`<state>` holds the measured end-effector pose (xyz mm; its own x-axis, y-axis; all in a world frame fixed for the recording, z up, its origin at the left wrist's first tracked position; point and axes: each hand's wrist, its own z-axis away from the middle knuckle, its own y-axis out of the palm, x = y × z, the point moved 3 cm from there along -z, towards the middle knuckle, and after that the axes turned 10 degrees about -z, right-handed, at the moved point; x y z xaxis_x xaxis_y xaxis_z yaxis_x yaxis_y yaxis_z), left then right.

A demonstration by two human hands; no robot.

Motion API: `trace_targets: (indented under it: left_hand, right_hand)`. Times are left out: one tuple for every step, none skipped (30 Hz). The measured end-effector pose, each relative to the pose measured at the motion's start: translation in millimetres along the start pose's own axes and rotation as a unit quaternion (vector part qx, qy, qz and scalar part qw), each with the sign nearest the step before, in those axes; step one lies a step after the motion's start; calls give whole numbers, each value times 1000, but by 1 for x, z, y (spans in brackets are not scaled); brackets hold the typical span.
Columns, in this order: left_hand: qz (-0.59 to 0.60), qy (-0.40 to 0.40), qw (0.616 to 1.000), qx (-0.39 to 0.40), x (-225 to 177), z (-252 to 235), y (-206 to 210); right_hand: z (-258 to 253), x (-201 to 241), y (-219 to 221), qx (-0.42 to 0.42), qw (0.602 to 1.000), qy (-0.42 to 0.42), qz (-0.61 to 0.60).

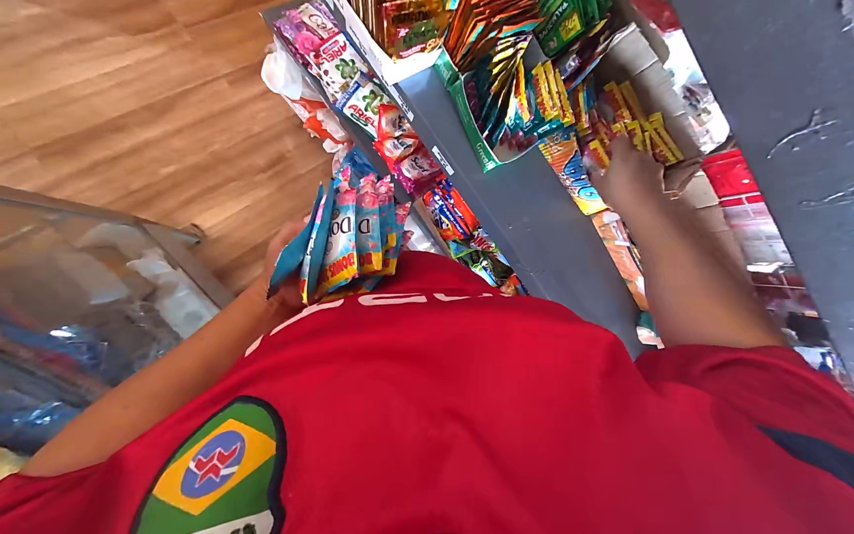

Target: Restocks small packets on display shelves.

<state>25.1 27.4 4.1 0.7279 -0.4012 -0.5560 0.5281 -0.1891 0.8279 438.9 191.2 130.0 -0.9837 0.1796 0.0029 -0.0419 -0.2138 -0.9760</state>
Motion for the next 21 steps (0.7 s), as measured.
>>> trace_targets:
  left_hand:
    - [-4, 0, 1000, -3, 0, 0, 0]
    - [-11, 0, 1000, -18, 1, 2, -1]
    - [-25, 1, 999, -41, 1, 3, -2]
    - [-42, -1, 997, -60, 1, 4, -4]
    - [-51, 1, 996, -67, 2, 5, -4]
    - [-55, 6, 997, -62, 2, 5, -4]
    - [-47, 10, 998, -50, 2, 5, -3]
    - [-36, 10, 999, -39, 2, 5, -3]
    - [-37, 6, 999, -39, 2, 4, -3]
    - [-35, 3, 999, -38, 2, 4, -2]
    - [-32, 2, 999, -39, 3, 5, -2]
    - [-34, 3, 998, -46, 3, 5, -2]
    - [-35, 2, 998, -53, 3, 5, -2]
    - [-42, 2, 997, -61, 3, 6, -3]
    - [-50, -1, 997, -67, 3, 7, -4]
    - [-40, -2, 997, -69, 3, 8, -5]
    - [-36, -2, 997, -68, 4, 9, -6]
    - [-41, 1, 996, -76, 4, 10, -7]
    - [-60, 2, 994, -96, 4, 11, -7]
    - [-71, 1, 991, -113, 4, 13, -7]
    - [-64, -3, 990, -125, 5, 13, -7]
  right_hand:
    - [-1, -2, 4, 3, 1000, 1, -9]
    - [-2, -5, 4, 13, 1000, 3, -26]
    - [-3, -7, 2, 27, 998, 4, -50]
    - [-2, -9, -2, 37, 996, 3, -83]
    - [0, -9, -8, 39, 993, 4, -110]
    - [3, -6, -15, 36, 992, 6, -122]
    - [7, -3, -19, 37, 992, 9, -121]
    - [9, 1, -18, 40, 993, 13, -112]
    - [11, 3, -12, 46, 994, 19, -95]
    - [12, 5, -3, 51, 995, 26, -76]
    - [14, 8, 6, 55, 996, 34, -59]
    - [14, 8, 14, 57, 997, 38, -46]
    - [13, 6, 16, 65, 996, 39, -44]
    - [10, 3, 15, 75, 995, 38, -57]
    - [4, -5, 11, 85, 993, 27, -82]
    - [-3, -14, 6, 87, 990, 9, -113]
    - [-7, -18, -4, 77, 987, -10, -141]
    - [-5, -12, -20, 67, 985, -19, -161]
    - [5, 4, -39, 60, 981, -11, -182]
    - [19, 23, -56, 45, 981, 0, -190]
    - [31, 42, -70, 19, 982, 11, -188]
